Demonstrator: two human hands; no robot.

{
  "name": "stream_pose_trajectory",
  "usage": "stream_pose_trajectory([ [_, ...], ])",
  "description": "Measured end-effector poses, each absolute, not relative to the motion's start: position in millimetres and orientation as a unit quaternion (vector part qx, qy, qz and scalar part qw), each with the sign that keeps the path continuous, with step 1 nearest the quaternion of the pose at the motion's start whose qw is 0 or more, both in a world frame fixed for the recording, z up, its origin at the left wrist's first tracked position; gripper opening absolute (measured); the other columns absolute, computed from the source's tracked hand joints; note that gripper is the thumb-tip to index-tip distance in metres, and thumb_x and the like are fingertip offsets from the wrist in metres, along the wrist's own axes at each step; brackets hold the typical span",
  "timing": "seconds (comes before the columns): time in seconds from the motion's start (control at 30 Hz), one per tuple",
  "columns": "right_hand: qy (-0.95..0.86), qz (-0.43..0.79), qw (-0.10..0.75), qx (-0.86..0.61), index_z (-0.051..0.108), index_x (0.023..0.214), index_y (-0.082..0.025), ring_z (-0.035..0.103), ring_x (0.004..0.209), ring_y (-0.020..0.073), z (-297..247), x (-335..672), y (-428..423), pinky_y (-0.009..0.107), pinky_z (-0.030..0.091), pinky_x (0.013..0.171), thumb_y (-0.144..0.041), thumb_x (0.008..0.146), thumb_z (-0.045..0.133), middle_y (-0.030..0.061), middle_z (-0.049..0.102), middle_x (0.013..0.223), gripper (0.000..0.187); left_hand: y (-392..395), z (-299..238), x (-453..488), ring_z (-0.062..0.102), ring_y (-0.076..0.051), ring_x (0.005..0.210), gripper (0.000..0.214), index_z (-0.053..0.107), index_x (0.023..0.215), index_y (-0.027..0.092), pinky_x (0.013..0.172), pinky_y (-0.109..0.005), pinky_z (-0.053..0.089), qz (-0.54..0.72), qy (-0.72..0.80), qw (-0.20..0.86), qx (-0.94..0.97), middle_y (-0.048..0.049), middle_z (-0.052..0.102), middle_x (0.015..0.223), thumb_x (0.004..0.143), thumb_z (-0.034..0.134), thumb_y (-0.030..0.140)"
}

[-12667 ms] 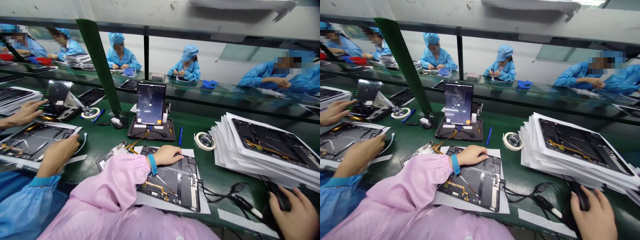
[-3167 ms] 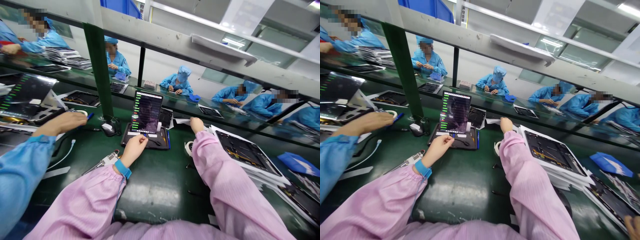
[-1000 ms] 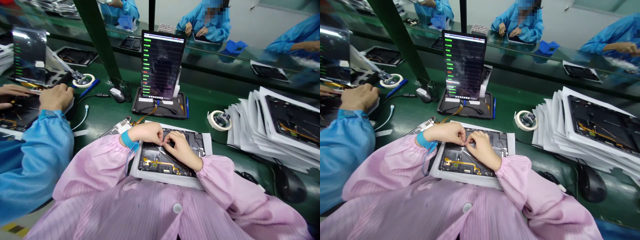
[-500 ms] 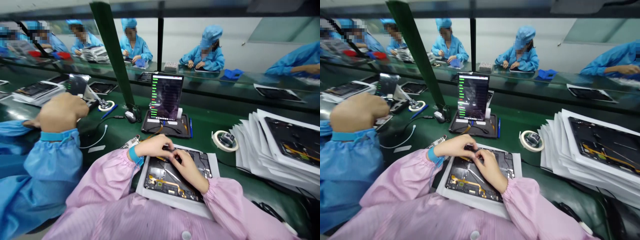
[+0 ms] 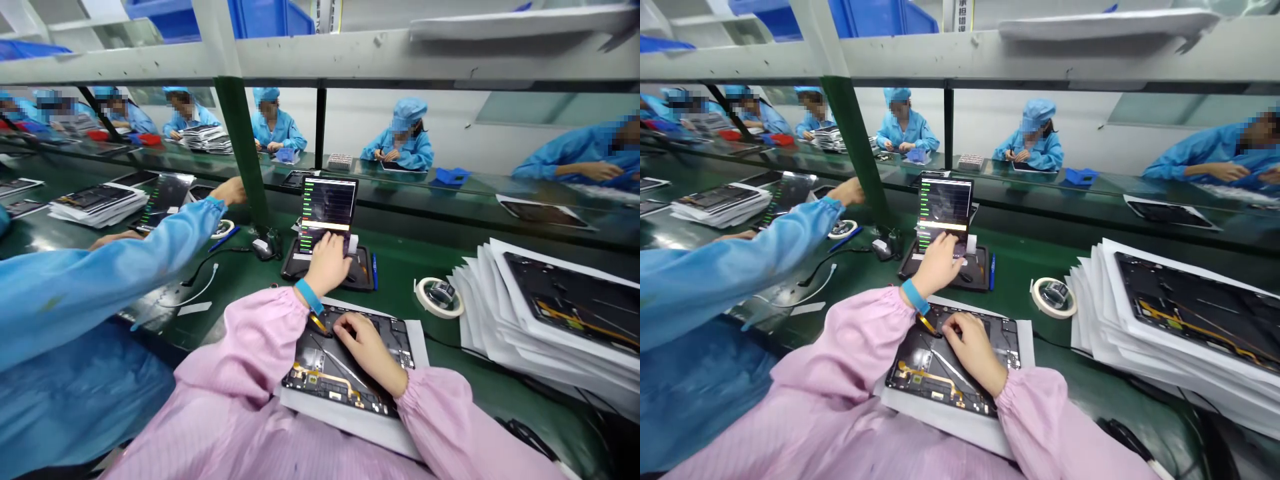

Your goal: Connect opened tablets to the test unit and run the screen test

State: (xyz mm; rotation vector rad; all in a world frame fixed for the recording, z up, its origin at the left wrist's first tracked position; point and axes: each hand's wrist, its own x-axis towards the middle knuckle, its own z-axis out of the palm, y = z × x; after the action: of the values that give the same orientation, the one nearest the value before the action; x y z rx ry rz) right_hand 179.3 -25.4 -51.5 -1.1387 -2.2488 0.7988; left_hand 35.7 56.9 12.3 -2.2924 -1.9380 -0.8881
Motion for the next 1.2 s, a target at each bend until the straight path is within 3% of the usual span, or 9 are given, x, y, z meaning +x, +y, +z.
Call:
stream_pose_trajectory([
  [0.07, -0.838, 0.28, 0.23, -0.408, 0.061, 0.084, -0.018, 0.059, 0.079, 0.0177, -42, 180, -27, 0.032, 0.046, 0.075, -0.021, 0.087, 0.053, 0.0035, 0.066, 0.084, 0.01, 33, 18, 54, 0.056, -0.026, 0.111, 0.03, 0.058, 0.111, 0.014, 0.095, -0.039, 0.043, -0.268, -0.6, -0.066, -0.751, -0.0146, 0.064, 0.111, 0.089, 0.049, 0.032],
  [0.17, -0.897, 0.225, 0.132, -0.356, 0.063, 0.091, -0.019, 0.062, 0.083, 0.021, -8, 200, -35, 0.033, 0.047, 0.076, -0.02, 0.081, 0.061, 0.006, 0.068, 0.092, 0.01, 6, 12, 78, 0.063, -0.021, 0.089, 0.023, 0.065, 0.098, 0.018, 0.083, -0.032, 0.048, -0.239, -0.558, -0.162, -0.778, -0.0078, 0.069, 0.094, 0.09, 0.047, 0.03],
  [0.23, -0.918, 0.162, 0.075, -0.354, 0.063, 0.095, -0.02, 0.063, 0.083, 0.0239, 24, 226, -42, 0.035, 0.047, 0.075, -0.024, 0.079, 0.064, 0.0068, 0.069, 0.093, 0.016, -2, 1, 85, 0.062, -0.019, 0.086, 0.021, 0.066, 0.094, 0.018, 0.08, -0.031, 0.047, -0.231, -0.537, -0.183, -0.791, -0.0062, 0.07, 0.092, 0.089, 0.048, 0.026],
  [0.37, -0.865, 0.058, 0.098, -0.489, 0.059, 0.09, -0.021, 0.061, 0.078, 0.0222, 64, 286, -58, 0.034, 0.045, 0.069, -0.021, 0.087, 0.052, 0.0048, 0.066, 0.086, 0.008, -3, -23, 89, 0.058, -0.021, 0.086, 0.015, 0.065, 0.084, 0.018, 0.079, -0.033, 0.045, -0.2, -0.506, -0.167, -0.822, -0.0061, 0.068, 0.085, 0.086, 0.053, 0.025],
  [0.53, -0.833, 0.133, 0.008, -0.537, 0.055, 0.081, -0.021, 0.06, 0.075, 0.0195, 22, 331, -81, 0.032, 0.043, 0.068, -0.01, 0.072, 0.062, 0.0014, 0.063, 0.082, 0.016, -2, -37, 92, 0.055, -0.022, 0.085, 0.016, 0.059, 0.085, 0.016, 0.074, -0.033, 0.043, -0.155, -0.494, -0.132, -0.845, -0.0067, 0.064, 0.086, 0.085, 0.058, 0.032],
  [0.7, -0.794, 0.253, 0.045, -0.551, 0.055, 0.09, -0.021, 0.055, 0.065, 0.0147, -20, 352, -90, 0.028, 0.042, 0.062, -0.013, 0.077, 0.055, -0.001, 0.058, 0.073, 0.015, -3, -41, 97, 0.052, -0.024, 0.092, 0.02, 0.055, 0.093, 0.015, 0.076, -0.034, 0.041, -0.132, -0.495, -0.062, -0.857, -0.0093, 0.06, 0.096, 0.088, 0.055, 0.035],
  [0.8, -0.745, 0.239, 0.142, -0.606, 0.058, 0.09, -0.02, 0.055, 0.065, 0.0146, -19, 362, -88, 0.028, 0.043, 0.061, -0.019, 0.082, 0.05, 0.0009, 0.059, 0.074, 0.012, -1, -45, 97, 0.053, -0.024, 0.091, 0.02, 0.055, 0.093, 0.014, 0.075, -0.034, 0.039, -0.105, -0.5, -0.045, -0.859, -0.0105, 0.059, 0.096, 0.091, 0.05, 0.033],
  [0.93, -0.663, 0.288, 0.263, -0.639, 0.059, 0.104, -0.018, 0.057, 0.066, 0.014, -17, 360, -88, 0.028, 0.046, 0.062, -0.034, 0.091, 0.044, 0.0032, 0.063, 0.081, 0.025, 4, -48, 97, 0.054, -0.024, 0.087, 0.018, 0.056, 0.094, 0.013, 0.073, -0.035, 0.038, -0.083, -0.487, -0.026, -0.869, -0.01, 0.06, 0.09, 0.093, 0.045, 0.028],
  [1.2, -0.757, 0.273, 0.236, -0.545, 0.068, 0.1, -0.023, 0.059, 0.084, 0.0167, -28, 342, -95, 0.031, 0.045, 0.077, -0.027, 0.09, 0.053, 0.0033, 0.066, 0.089, 0.018, -5, -43, 101, 0.053, -0.023, 0.088, 0.028, 0.059, 0.086, 0.014, 0.075, -0.034, 0.038, -0.109, -0.464, -0.036, -0.879, -0.0086, 0.06, 0.089, 0.096, 0.038, 0.03],
])
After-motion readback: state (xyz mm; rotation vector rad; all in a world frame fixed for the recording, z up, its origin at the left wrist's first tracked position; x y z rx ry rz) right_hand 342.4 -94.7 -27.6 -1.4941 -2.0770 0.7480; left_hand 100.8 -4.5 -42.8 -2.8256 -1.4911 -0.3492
